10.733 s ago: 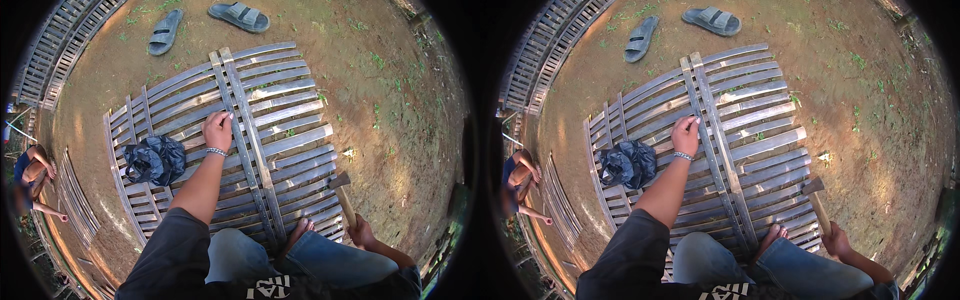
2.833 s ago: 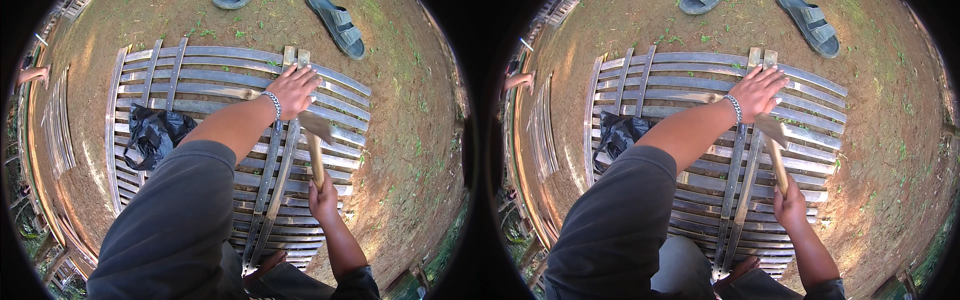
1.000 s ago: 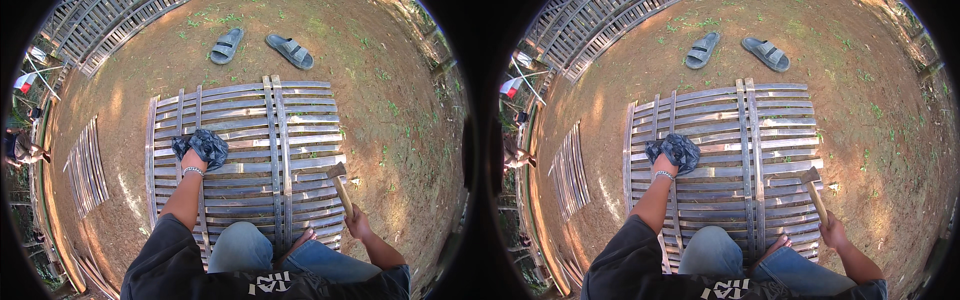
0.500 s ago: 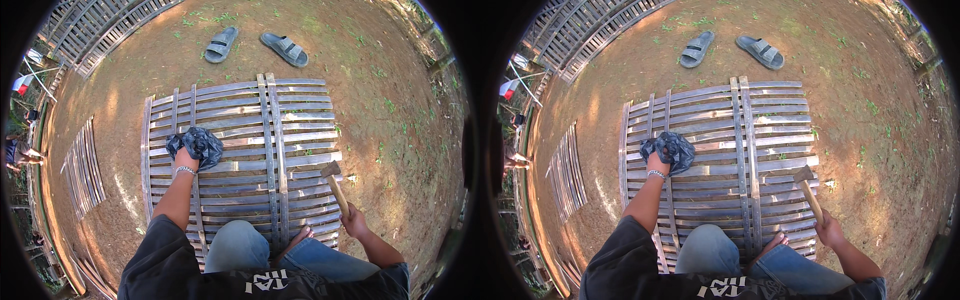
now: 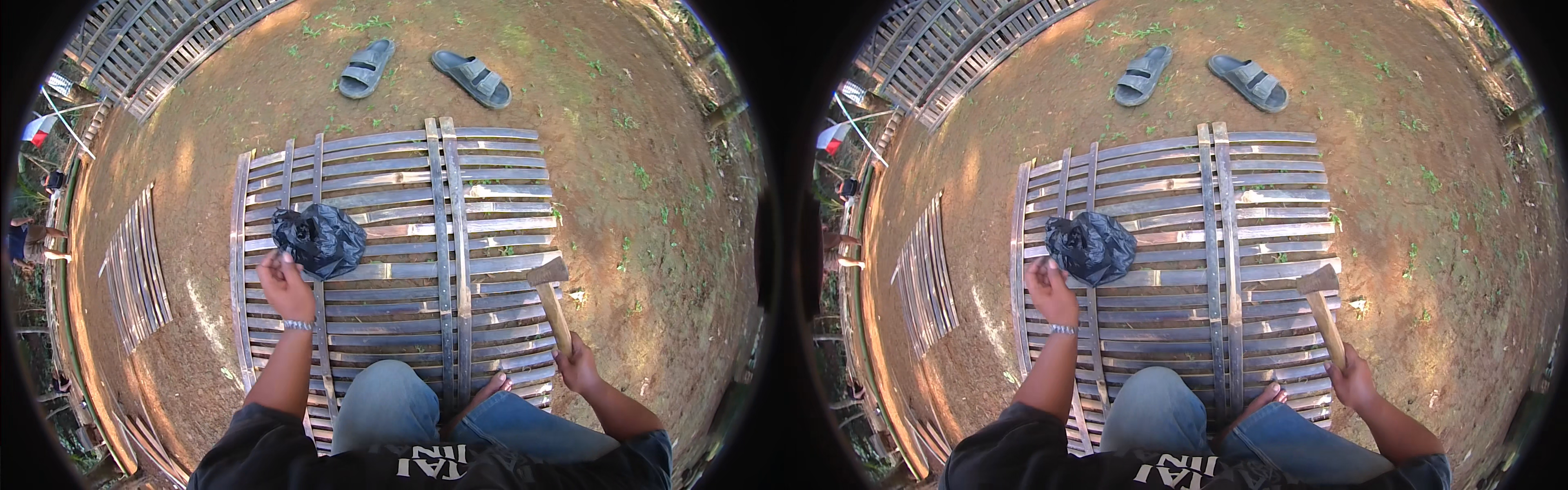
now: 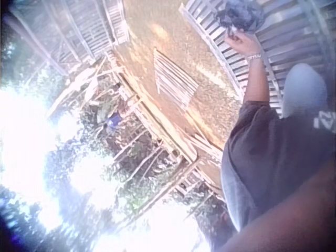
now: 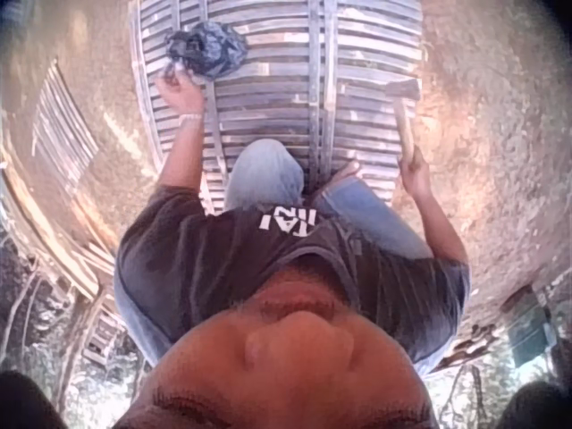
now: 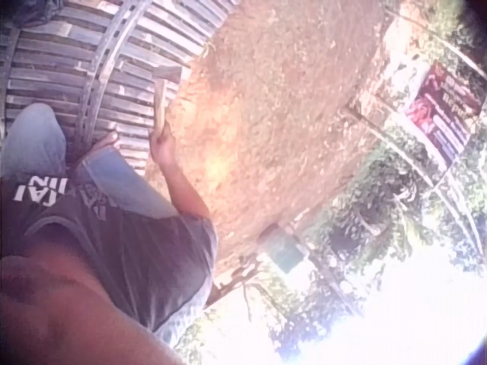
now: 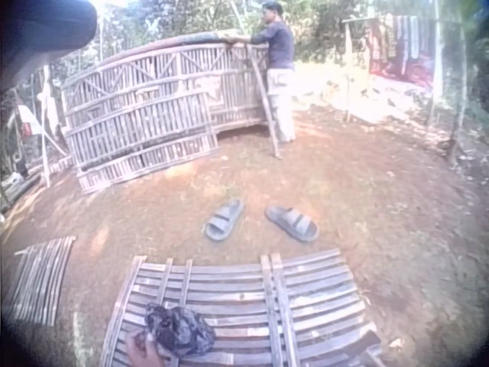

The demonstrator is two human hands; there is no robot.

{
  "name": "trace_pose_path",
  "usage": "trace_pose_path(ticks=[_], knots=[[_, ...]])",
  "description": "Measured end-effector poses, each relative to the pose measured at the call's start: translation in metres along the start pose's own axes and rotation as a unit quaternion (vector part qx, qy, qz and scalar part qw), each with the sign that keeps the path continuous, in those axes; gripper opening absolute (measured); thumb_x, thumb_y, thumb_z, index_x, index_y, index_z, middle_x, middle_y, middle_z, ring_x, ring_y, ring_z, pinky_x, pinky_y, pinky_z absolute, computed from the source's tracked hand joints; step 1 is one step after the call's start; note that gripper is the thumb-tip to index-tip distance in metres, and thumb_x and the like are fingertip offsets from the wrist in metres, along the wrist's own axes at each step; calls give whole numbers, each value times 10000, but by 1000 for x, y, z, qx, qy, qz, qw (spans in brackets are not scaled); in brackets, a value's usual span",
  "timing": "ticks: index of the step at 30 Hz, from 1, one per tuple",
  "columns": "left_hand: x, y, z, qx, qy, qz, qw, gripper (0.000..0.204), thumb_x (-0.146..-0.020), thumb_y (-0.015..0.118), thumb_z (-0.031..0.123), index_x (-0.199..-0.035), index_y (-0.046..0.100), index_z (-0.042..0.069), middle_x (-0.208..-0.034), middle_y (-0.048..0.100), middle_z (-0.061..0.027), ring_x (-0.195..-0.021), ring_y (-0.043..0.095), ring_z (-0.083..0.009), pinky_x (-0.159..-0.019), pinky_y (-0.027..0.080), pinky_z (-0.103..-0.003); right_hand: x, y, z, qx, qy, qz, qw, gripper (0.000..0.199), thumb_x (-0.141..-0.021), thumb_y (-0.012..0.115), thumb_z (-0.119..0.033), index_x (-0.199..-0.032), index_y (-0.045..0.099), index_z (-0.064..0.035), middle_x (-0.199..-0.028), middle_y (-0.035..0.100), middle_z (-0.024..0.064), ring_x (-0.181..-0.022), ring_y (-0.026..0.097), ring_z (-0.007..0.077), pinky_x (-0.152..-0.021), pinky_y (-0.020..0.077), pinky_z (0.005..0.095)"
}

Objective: The person kneels on a wooden slatted structure and uses a hammer to drive nails into the wood, securing the slats together. The person works methodically across the surface, occasionally reaching for nails from a black bag, and finishes by lifting the assembled panel.

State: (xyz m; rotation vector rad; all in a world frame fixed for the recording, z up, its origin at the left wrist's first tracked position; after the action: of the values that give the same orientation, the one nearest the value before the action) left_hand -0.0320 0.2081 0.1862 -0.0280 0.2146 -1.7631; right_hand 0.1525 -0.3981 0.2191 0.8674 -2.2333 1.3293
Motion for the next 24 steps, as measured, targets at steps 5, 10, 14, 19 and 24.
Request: trace_pose_path(ticks=[5,10,14,19,24], knots=[[153,92,23,-17,-164,-472,866,237,-980,682,68,-1157,531,28,-875,670,-57,-778,686,-124,-691,554,-263,-33,38,-94,-271,-48,-28,961,350,-996,628,-66,-1300,458,-27,-925,621,43,-674,610,99,-578,529,268],[228,117,13,98,-321,-457,824,266,-969,690,70,-1134,500,-15,-889,698,-104,-770,703,-131,-662,561,-258,-72,105,-202,-408,-76,-99,904,372,-945,675,22,-1243,456,-21,-978,639,64,-663,609,100,-551,519,258],[220,131,15,127,-330,-431,830,256,-979,674,41,-1140,479,0,-887,683,-88,-765,685,-126,-682,569,-258,-82,119,-206,-426,-86,-76,897,403,-916,701,52,-1229,455,-11,-896,648,65,-657,606,102,-549,509,255],[214,126,-4,107,-308,-432,841,278,-984,666,44,-1176,473,-10,-918,688,-100,-821,691,-132,-705,578,-262,-84,131,-213,-447,-80,-70,888,310,-924,722,10,-1141,503,-17,-897,655,44,-673,611,90,-570,513,241],[211,130,-7,196,-356,-383,829,298,-981,682,56,-1215,518,-24,-974,710,-114,-880,693,-137,-772,582,-277,-90,146,-209,-473,-62,-39,878,348,-921,725,15,-1170,483,-12,-894,662,61,-671,627,110,-579,523,249]])
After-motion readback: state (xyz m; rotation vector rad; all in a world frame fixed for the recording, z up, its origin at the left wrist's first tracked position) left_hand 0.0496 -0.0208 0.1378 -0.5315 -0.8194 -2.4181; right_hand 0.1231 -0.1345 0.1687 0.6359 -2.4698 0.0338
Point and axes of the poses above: each hand's wrist, its own x-axis away from the middle knuckle, its own y-axis out of the palm, z = x × y, the point moved 9 cm from there along -x, towards the middle knuckle
